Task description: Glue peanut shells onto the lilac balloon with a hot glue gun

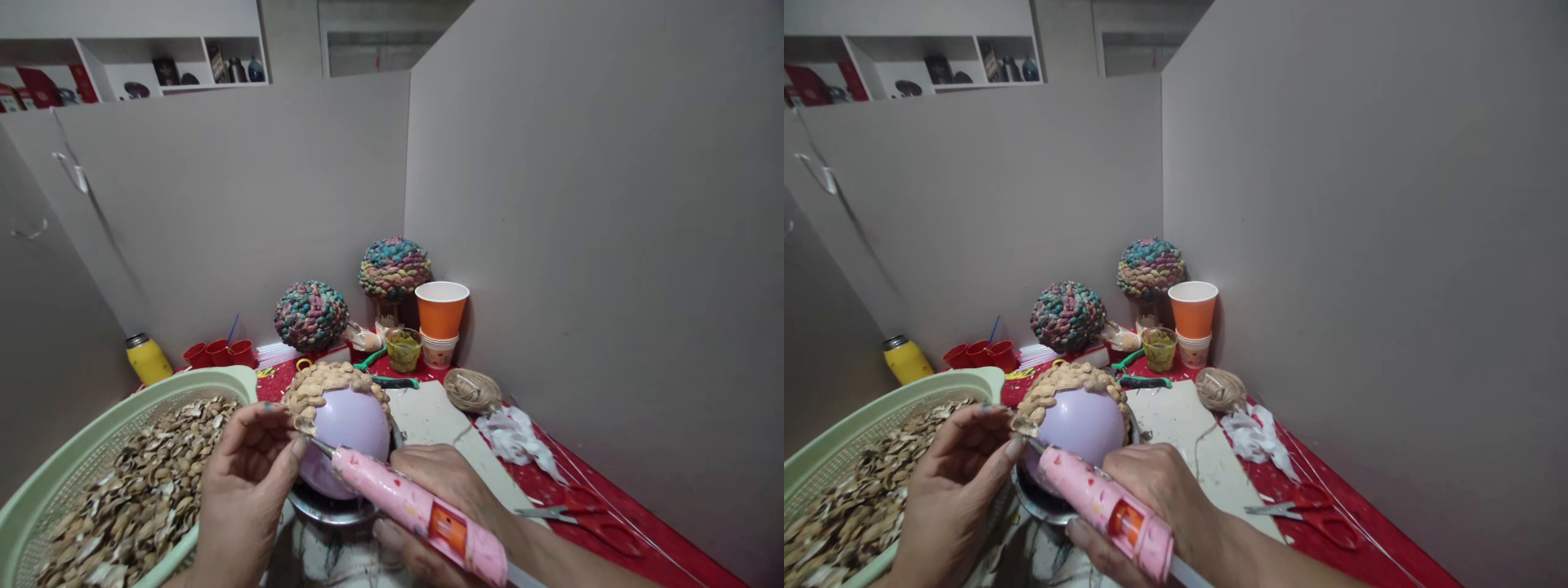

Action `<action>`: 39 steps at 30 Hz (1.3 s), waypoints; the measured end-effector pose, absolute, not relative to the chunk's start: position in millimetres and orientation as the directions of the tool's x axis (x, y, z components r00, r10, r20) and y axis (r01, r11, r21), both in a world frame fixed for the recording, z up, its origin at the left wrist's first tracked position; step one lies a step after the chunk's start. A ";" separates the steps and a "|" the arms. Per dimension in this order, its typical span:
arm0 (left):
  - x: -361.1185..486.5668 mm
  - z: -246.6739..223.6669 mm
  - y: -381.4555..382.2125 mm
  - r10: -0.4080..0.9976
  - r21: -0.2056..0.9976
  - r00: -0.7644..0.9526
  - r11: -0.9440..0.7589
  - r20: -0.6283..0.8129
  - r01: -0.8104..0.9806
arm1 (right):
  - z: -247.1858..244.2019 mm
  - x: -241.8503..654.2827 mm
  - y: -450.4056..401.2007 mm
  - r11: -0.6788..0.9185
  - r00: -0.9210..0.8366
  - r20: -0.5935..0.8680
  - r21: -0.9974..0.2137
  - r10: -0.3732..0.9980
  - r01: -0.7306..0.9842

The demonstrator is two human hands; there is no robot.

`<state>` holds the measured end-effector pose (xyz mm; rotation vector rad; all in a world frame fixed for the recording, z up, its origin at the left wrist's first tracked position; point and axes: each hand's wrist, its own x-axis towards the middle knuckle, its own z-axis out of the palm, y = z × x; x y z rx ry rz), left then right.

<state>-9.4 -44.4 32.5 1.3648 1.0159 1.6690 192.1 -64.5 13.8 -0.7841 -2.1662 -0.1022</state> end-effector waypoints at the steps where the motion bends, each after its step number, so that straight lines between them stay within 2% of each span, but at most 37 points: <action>1: -9.7 32.2 -44.6 0.903 0.909 -0.160 -0.412 0.399 -0.062 | 13.1 192.2 -64.5 0.803 -0.478 0.720 -0.187 0.504 0.565; 11: -11.0 29.2 -42.4 0.895 0.902 -0.162 -0.428 0.416 -0.049 | 3.2 194.0 -63.0 0.787 -0.491 0.646 -0.306 0.585 0.536; 17: -12.8 27.3 -43.1 0.898 0.906 -0.162 -0.420 0.409 -0.043 | 3.7 196.2 -63.5 0.752 -0.473 0.615 -0.336 0.631 0.567; 24: -10.5 30.8 -44.0 0.901 0.910 -0.177 -0.411 0.397 -0.052 | 7.7 194.5 -64.0 0.763 -0.496 0.615 -0.295 0.613 0.576; 34: -10.7 31.8 -44.1 0.895 0.903 -0.167 -0.427 0.413 -0.053 | 5.4 196.0 -62.2 0.760 -0.492 0.610 -0.314 0.621 0.570; 39: -12.5 29.4 -44.4 0.900 0.905 -0.164 -0.419 0.404 -0.070 | 14.7 199.9 -63.7 0.783 -0.475 0.667 -0.278 0.574 0.556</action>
